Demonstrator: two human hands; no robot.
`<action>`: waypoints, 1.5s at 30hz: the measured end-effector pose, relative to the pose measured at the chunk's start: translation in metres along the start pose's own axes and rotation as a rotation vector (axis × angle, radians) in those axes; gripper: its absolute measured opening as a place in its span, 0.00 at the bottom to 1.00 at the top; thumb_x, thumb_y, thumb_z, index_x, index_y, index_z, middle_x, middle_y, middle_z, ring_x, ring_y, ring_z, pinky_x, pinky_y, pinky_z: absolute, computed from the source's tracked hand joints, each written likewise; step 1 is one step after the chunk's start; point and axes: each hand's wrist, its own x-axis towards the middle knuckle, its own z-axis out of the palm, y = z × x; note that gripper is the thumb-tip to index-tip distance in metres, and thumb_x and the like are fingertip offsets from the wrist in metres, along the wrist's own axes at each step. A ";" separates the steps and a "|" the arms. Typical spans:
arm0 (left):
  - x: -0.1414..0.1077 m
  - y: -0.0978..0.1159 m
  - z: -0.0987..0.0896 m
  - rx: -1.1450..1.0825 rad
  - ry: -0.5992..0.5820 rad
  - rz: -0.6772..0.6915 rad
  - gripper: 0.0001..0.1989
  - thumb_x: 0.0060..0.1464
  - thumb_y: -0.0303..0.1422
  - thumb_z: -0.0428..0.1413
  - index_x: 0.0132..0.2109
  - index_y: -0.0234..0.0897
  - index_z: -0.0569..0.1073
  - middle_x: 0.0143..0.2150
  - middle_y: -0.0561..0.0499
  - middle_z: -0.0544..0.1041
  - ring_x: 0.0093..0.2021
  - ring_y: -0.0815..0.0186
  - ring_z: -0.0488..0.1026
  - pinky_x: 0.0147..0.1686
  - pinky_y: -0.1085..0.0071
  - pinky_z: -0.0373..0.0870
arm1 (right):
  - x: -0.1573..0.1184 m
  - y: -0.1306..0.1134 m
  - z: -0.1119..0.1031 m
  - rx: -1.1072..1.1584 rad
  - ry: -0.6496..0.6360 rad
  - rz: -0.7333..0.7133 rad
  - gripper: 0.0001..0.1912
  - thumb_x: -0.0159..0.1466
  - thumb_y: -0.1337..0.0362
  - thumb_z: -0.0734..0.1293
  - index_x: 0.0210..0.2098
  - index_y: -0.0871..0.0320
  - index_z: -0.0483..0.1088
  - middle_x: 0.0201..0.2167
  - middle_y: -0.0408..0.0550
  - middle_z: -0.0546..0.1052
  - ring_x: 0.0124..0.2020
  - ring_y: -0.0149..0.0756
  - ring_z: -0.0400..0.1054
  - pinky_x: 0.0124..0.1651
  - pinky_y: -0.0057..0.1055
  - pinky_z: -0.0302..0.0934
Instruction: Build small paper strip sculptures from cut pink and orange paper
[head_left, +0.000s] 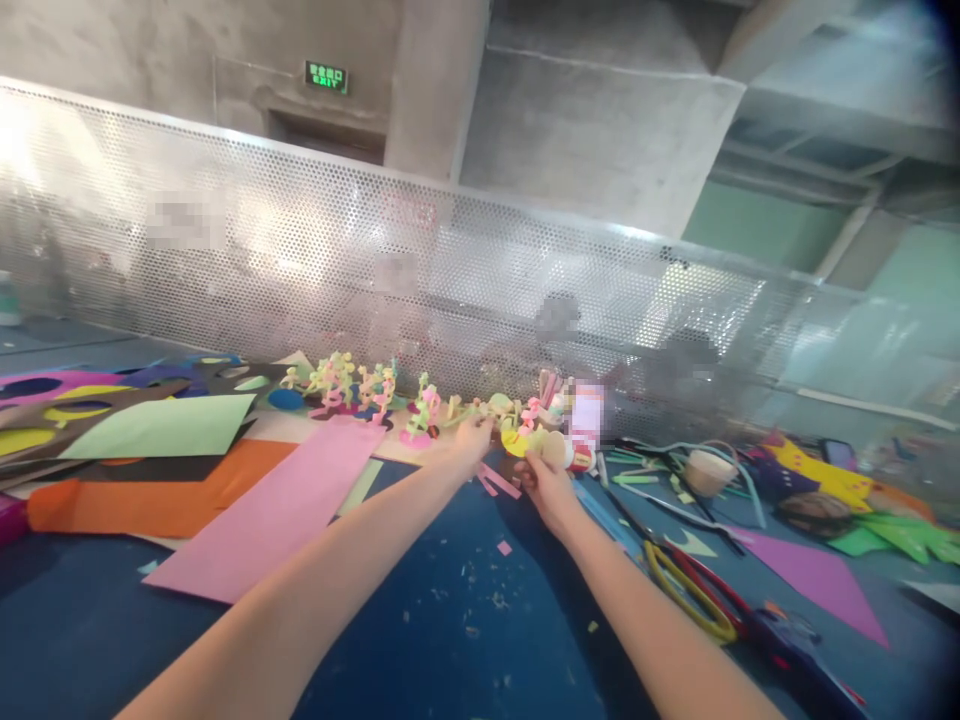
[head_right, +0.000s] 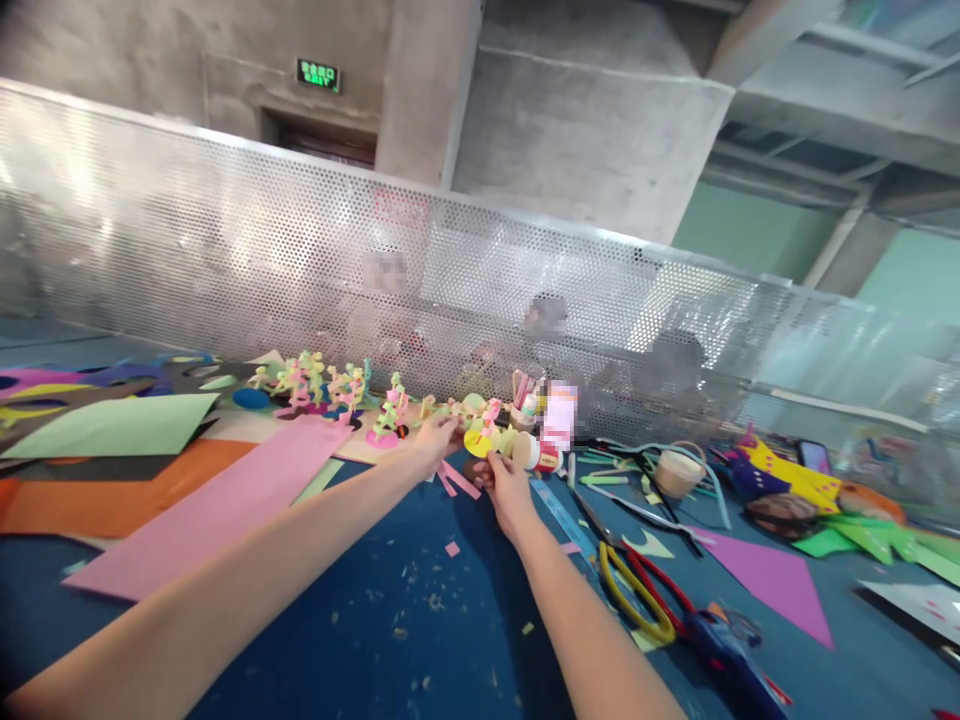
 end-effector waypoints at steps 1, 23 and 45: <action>0.001 0.005 0.001 -0.026 -0.001 0.008 0.15 0.57 0.34 0.50 0.51 0.34 0.65 0.49 0.45 0.68 0.44 0.62 0.69 0.42 0.59 0.69 | -0.001 0.000 0.000 0.005 -0.007 0.000 0.11 0.63 0.63 0.61 0.43 0.62 0.66 0.38 0.47 0.72 0.33 0.31 0.68 0.34 0.31 0.66; 0.006 0.026 0.012 -0.251 0.051 0.039 0.25 0.58 0.49 0.37 0.36 0.34 0.68 0.27 0.50 0.69 0.28 0.68 0.71 0.32 0.70 0.69 | -0.015 -0.024 0.017 0.136 -0.075 0.012 0.03 0.57 0.64 0.62 0.30 0.58 0.66 0.24 0.49 0.78 0.30 0.37 0.74 0.37 0.33 0.68; -0.030 0.112 -0.086 0.753 -0.123 0.162 0.09 0.36 0.20 0.62 0.28 0.32 0.73 0.24 0.50 0.74 0.25 0.69 0.72 0.27 0.76 0.68 | -0.026 -0.015 0.027 -0.242 -0.102 -0.104 0.17 0.49 0.50 0.69 0.17 0.58 0.69 0.17 0.46 0.75 0.17 0.33 0.67 0.21 0.27 0.60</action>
